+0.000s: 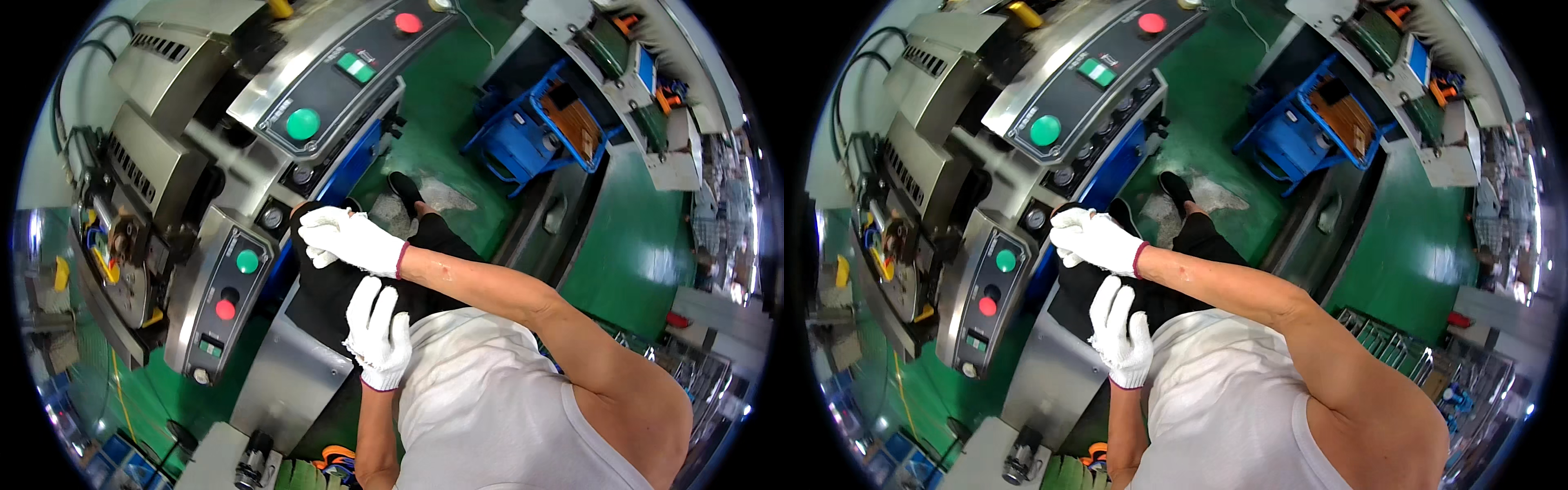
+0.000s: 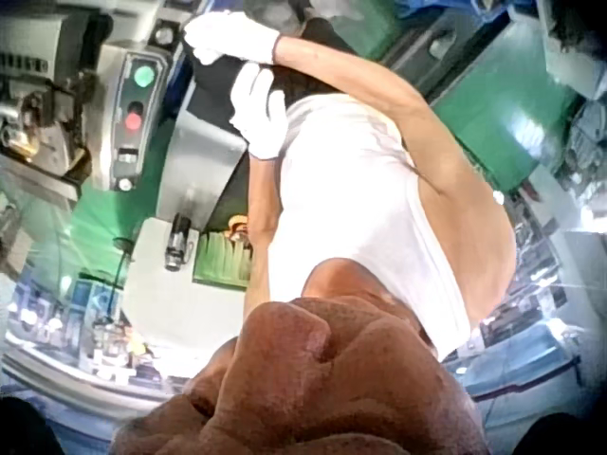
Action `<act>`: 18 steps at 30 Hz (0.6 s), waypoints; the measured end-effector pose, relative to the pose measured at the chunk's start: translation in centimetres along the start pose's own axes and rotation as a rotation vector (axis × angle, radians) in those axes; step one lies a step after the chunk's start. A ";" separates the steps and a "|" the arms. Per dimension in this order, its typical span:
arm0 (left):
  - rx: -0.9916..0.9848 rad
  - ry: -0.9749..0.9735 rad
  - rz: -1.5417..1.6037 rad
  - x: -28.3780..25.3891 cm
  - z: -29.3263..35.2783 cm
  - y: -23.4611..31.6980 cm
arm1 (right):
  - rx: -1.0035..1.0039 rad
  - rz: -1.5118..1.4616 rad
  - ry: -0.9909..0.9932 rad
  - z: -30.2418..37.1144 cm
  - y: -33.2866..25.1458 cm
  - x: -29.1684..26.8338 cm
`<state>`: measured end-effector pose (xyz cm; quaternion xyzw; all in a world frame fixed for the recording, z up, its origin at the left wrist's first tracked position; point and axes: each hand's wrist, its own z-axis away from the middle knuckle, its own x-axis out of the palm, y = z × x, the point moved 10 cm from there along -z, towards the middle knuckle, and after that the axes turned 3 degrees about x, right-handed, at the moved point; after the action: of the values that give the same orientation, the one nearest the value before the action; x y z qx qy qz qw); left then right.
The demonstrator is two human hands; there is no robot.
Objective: The person uses an industrial machine to shape shoes by placing each shoe onto a heated form and pressing a button to activate the machine before placing the shaped shoes onto a conveyor belt.
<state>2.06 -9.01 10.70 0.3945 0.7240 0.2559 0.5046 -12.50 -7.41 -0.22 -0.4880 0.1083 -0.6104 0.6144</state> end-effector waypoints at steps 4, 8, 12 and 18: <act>-0.205 0.200 -0.049 -5.3 4.2 -3.0 | -0.058 0.362 -0.150 -1.1 2.0 5.8; -0.500 0.335 -0.213 -9.8 10.7 -5.0 | -0.005 0.391 -0.358 0.5 4.3 11.3; -0.678 0.618 -0.360 -11.8 21.4 -8.7 | 0.147 0.530 -0.440 -2.1 8.5 13.1; -1.456 1.088 -0.535 -13.8 50.4 -0.3 | 0.395 0.751 -0.462 -2.7 15.8 15.3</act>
<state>51.40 -22.03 -0.37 -0.3699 0.5886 0.6694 0.2620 -0.75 -25.30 -6.04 -0.4120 0.0195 -0.2309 0.8812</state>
